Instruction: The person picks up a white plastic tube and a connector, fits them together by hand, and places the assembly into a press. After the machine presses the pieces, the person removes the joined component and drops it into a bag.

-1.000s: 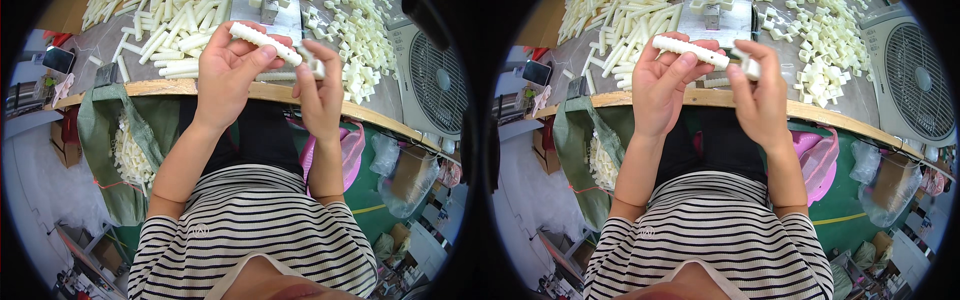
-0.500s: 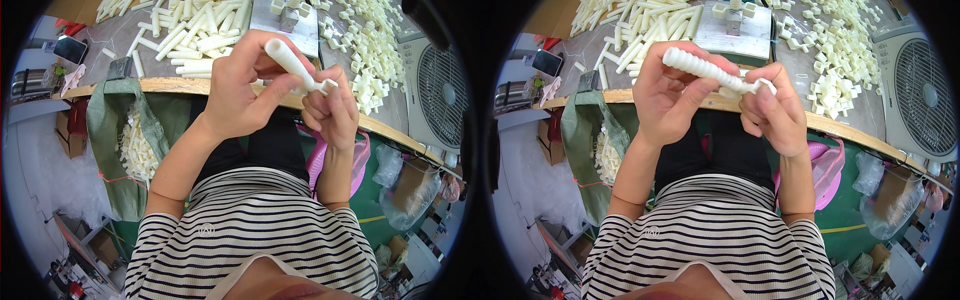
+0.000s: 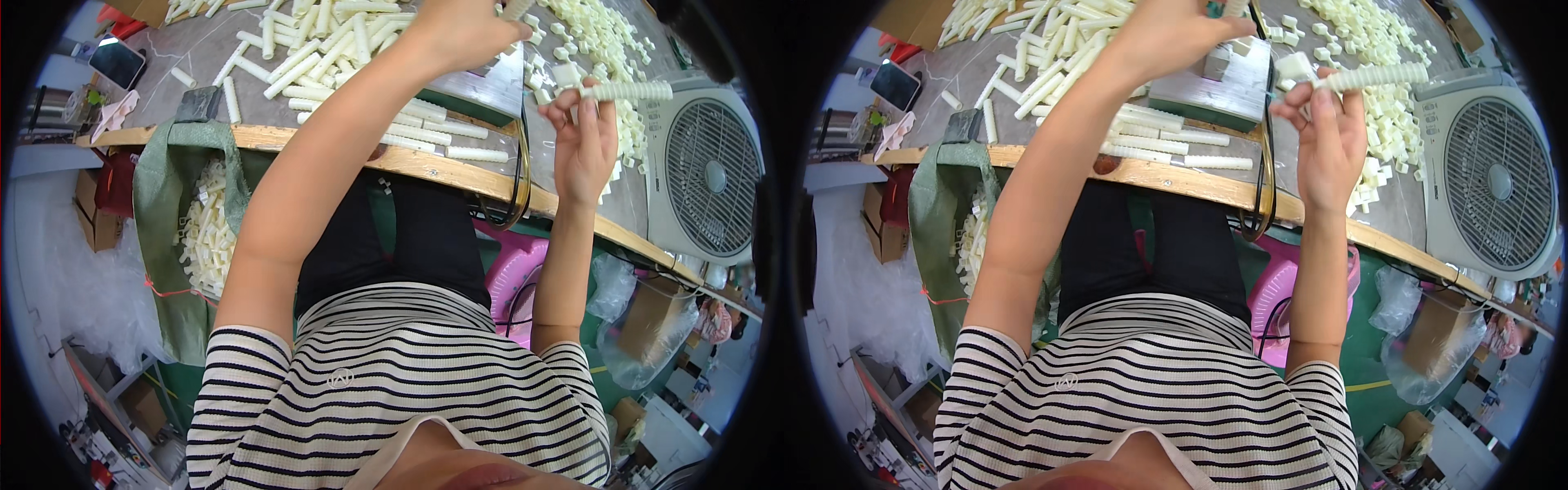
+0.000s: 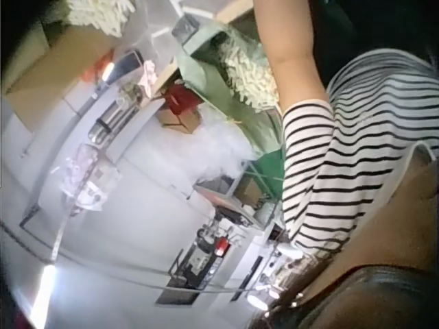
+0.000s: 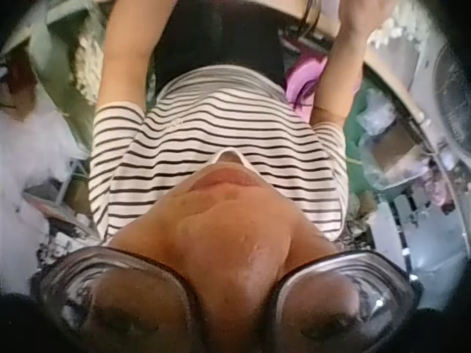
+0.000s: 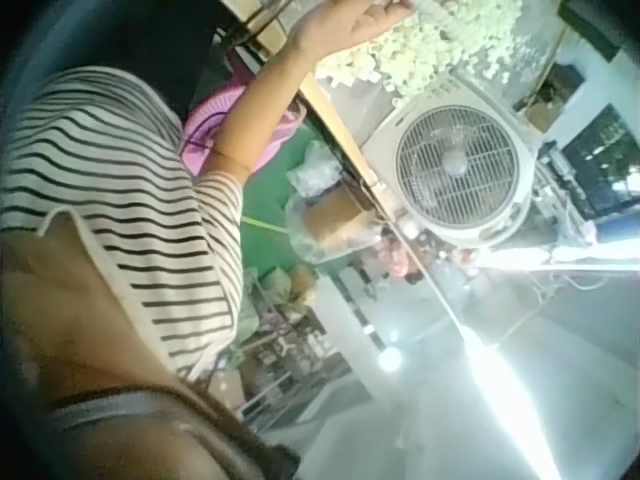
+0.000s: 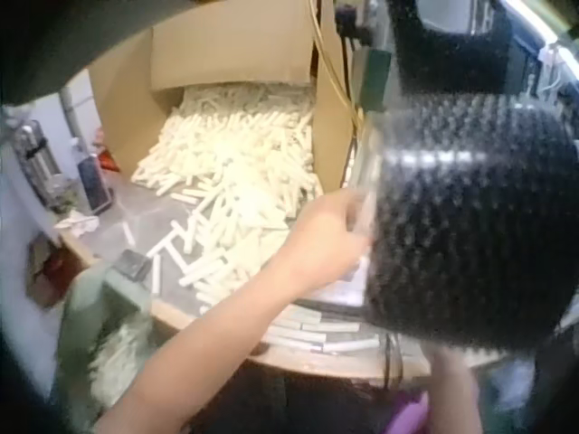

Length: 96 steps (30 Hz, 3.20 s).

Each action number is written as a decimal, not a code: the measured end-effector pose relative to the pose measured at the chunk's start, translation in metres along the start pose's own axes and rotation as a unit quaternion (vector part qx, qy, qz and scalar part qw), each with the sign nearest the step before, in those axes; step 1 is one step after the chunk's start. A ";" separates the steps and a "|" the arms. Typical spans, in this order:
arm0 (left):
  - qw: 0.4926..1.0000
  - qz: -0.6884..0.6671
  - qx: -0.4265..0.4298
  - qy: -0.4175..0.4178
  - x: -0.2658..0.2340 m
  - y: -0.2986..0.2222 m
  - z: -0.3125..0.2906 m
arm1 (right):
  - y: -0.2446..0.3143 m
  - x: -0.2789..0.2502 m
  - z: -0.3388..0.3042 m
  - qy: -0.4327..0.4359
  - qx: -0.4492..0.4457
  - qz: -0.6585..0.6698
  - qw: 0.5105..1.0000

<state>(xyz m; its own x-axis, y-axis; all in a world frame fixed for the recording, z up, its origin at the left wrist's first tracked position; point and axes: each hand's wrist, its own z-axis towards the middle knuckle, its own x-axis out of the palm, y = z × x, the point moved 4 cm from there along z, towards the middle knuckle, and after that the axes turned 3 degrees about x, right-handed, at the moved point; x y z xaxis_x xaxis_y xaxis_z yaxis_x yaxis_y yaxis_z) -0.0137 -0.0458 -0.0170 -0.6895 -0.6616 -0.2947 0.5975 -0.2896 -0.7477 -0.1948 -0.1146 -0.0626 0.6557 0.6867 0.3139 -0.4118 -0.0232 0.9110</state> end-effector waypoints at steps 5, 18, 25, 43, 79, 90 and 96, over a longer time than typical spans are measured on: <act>0.986 -0.131 -0.074 -0.065 -0.039 -0.001 0.016 | -0.005 0.013 0.047 0.028 -0.090 -0.186 0.978; 0.864 0.425 -0.237 0.125 -0.092 0.076 -0.051 | -0.042 0.025 0.061 0.081 0.027 -0.334 0.939; 0.972 0.016 -0.228 0.051 -0.084 0.032 -0.064 | 0.003 -0.057 0.068 -0.002 -0.052 -0.380 0.924; 0.863 -0.421 -0.273 0.063 -0.020 0.002 -0.092 | 0.000 0.017 0.001 0.107 0.013 -0.149 0.983; 0.981 -0.124 -0.134 0.058 -0.027 -0.052 0.009 | 0.005 0.020 0.048 -0.061 -0.065 -0.235 0.968; 0.978 -0.080 -0.172 0.092 -0.011 -0.004 0.002 | -0.023 0.001 0.079 0.011 -0.124 -0.160 0.979; 0.987 0.075 -0.084 0.111 -0.005 -0.001 0.009 | 0.001 0.028 0.064 0.104 0.047 0.054 0.992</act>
<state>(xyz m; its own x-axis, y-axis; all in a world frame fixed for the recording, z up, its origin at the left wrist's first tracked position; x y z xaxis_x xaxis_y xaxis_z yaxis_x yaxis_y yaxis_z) -0.0073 -0.0488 -0.0096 -0.6826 -0.5152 -0.5183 0.6358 -0.0691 -0.7688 -0.1365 -0.1424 -0.0356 0.4616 0.8116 0.3581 -0.4048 -0.1665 0.8991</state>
